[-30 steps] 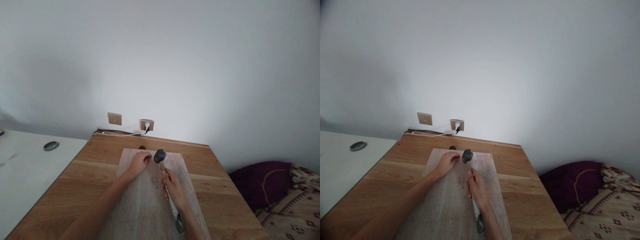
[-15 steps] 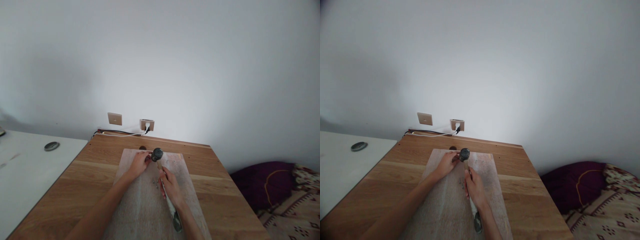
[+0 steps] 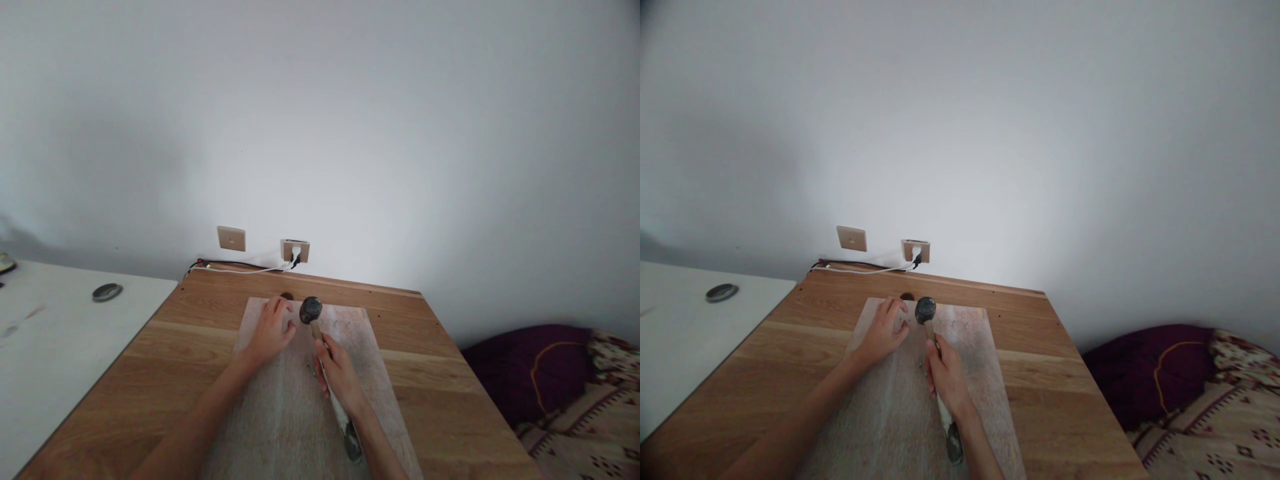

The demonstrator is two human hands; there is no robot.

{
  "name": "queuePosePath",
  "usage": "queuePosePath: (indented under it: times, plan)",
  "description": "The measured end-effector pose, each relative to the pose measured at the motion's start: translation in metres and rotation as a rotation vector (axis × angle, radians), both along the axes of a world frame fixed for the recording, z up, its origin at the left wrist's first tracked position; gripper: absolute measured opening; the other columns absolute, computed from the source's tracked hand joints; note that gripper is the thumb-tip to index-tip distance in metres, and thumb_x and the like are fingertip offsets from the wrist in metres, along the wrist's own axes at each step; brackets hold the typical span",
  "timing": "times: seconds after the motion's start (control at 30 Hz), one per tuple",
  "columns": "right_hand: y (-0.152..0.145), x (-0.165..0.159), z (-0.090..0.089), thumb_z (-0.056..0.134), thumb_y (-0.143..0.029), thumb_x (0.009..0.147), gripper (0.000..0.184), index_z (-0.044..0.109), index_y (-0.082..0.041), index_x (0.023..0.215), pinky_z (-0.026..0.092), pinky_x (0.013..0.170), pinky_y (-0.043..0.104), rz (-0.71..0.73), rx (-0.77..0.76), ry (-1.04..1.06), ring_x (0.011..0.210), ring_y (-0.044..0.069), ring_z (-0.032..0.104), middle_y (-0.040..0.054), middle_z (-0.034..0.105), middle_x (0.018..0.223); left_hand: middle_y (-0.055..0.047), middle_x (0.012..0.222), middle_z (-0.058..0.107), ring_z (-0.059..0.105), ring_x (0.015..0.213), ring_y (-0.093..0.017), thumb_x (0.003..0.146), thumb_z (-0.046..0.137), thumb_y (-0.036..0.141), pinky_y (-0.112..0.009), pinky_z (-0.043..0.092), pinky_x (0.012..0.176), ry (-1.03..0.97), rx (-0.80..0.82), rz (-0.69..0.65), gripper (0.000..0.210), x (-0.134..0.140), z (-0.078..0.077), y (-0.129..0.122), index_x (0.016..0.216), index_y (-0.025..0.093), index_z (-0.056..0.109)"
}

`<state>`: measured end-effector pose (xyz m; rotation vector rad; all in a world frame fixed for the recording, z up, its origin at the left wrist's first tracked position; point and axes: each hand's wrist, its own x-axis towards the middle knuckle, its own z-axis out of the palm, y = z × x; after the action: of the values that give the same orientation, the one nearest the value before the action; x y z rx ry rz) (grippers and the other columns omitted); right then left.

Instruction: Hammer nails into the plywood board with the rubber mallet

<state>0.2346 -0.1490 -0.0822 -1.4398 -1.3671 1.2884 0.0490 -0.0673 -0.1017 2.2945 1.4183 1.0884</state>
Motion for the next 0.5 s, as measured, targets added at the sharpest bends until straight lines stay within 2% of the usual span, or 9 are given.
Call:
queuePosePath:
  times: [0.03,0.13,0.23,0.37,0.5]
  plan:
    - [0.0,0.0,0.001,0.045,-0.07,0.092,0.052,0.055,-0.02,0.101,0.033,0.029,0.021,0.007,-0.003,-0.001,0.032,0.009,0.042,-0.0102,0.049,0.058,-0.008,0.106,0.064,0.061,0.108,-0.027,0.079,0.058,0.005,-0.043,0.047,0.097,0.084,0.031,-0.056,0.024,-0.003,0.004,-0.008,0.097,0.021,0.059]
    - [0.0,0.001,0.002,0.048,-0.075,0.089,0.054,0.053,-0.021,0.092,0.035,0.029,0.02,0.01,-0.028,-0.015,0.033,0.009,0.044,-0.0094,0.049,0.058,-0.007,0.1,0.069,0.064,0.101,-0.026,0.088,0.058,0.006,-0.039,0.047,0.093,0.374,0.115,-0.345,0.018,-0.007,0.012,-0.032,0.097,0.021,0.062]
    - [-0.002,0.003,0.002,0.048,-0.077,0.088,0.056,0.053,-0.022,0.09,0.036,0.029,0.021,-0.034,-0.02,-0.015,0.033,0.009,0.044,-0.0091,0.049,0.058,-0.006,0.099,0.072,0.066,0.098,-0.024,0.093,0.061,0.008,-0.035,0.048,0.089,0.532,0.191,-0.542,0.016,-0.001,0.014,-0.05,0.102,0.021,0.064]
    - [-0.008,0.009,0.001,0.048,-0.077,0.088,0.055,0.053,-0.022,0.093,0.037,0.029,0.022,-0.084,-0.016,-0.003,0.033,0.01,0.044,-0.0093,0.047,0.057,-0.004,0.085,0.072,0.067,0.088,-0.022,0.094,0.067,0.011,-0.034,0.047,0.085,0.614,0.28,-0.598,0.011,0.013,0.013,-0.054,0.092,0.021,0.066]
    - [-0.014,0.017,0.0,0.049,-0.076,0.087,0.054,0.054,-0.022,0.093,0.037,0.03,0.022,-0.132,-0.029,0.011,0.034,0.009,0.044,-0.009,0.047,0.059,-0.004,0.084,0.073,0.067,0.089,-0.022,0.094,0.067,0.011,-0.035,0.046,0.088,0.569,0.297,-0.589,0.012,0.016,0.015,-0.041,0.088,0.022,0.068]
